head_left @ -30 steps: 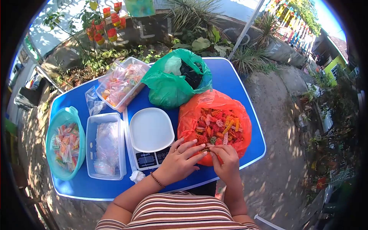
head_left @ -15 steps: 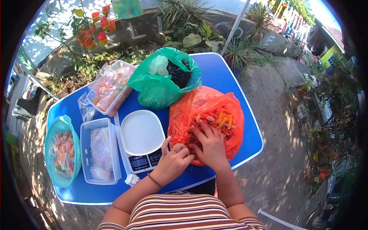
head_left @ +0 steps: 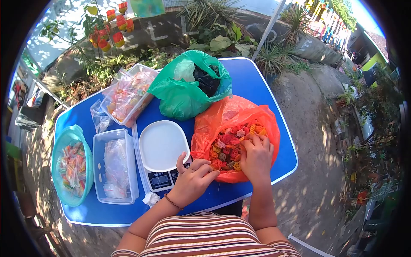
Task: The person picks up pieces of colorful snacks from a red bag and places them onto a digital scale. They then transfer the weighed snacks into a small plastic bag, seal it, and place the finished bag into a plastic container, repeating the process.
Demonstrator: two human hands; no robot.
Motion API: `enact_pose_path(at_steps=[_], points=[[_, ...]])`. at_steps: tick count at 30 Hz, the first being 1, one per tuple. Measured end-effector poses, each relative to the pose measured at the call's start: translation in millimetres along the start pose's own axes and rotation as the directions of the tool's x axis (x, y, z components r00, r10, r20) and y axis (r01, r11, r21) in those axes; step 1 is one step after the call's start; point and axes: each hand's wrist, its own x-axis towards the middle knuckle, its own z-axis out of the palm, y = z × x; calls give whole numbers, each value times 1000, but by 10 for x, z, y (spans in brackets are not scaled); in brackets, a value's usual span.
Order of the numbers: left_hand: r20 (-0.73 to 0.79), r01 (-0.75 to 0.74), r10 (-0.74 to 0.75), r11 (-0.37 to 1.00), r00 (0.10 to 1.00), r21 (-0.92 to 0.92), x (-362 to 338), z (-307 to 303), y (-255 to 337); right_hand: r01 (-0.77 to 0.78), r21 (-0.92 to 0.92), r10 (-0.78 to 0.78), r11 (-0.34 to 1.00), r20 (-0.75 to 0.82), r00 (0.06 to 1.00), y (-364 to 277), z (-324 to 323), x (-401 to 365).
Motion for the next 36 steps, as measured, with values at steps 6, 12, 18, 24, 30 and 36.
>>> enact_pose_path(at_steps=[6, 12, 18, 24, 30, 36], points=[[0, 14, -14, 999, 1000, -42, -75, -7, -20, 174, 358, -198, 917, 31, 980, -358, 309, 118], [-21, 16, -17, 999, 1000, -29, -73, -40, -45, 124, 422, -171, 898, 73, 983, -176, 180, -18], [-27, 11, -12, 999, 1000, -43, -65, -14, -38, 92, 286, -114, 954, 62, 992, 133, 13, 265], [-51, -4, 2, 999, 999, -33, -44, -21, -11, -11, 69, -6, 998, 231, 973, 347, 584, 574], [-83, 11, -11, 1000, 996, 3, -24, -17, 3, 172, 299, -191, 939, 33, 981, -132, 200, 177], [-111, 10, -8, 1000, 994, 23, -11, -25, 32, 82, 453, -155, 888, 127, 980, -46, 31, -57]])
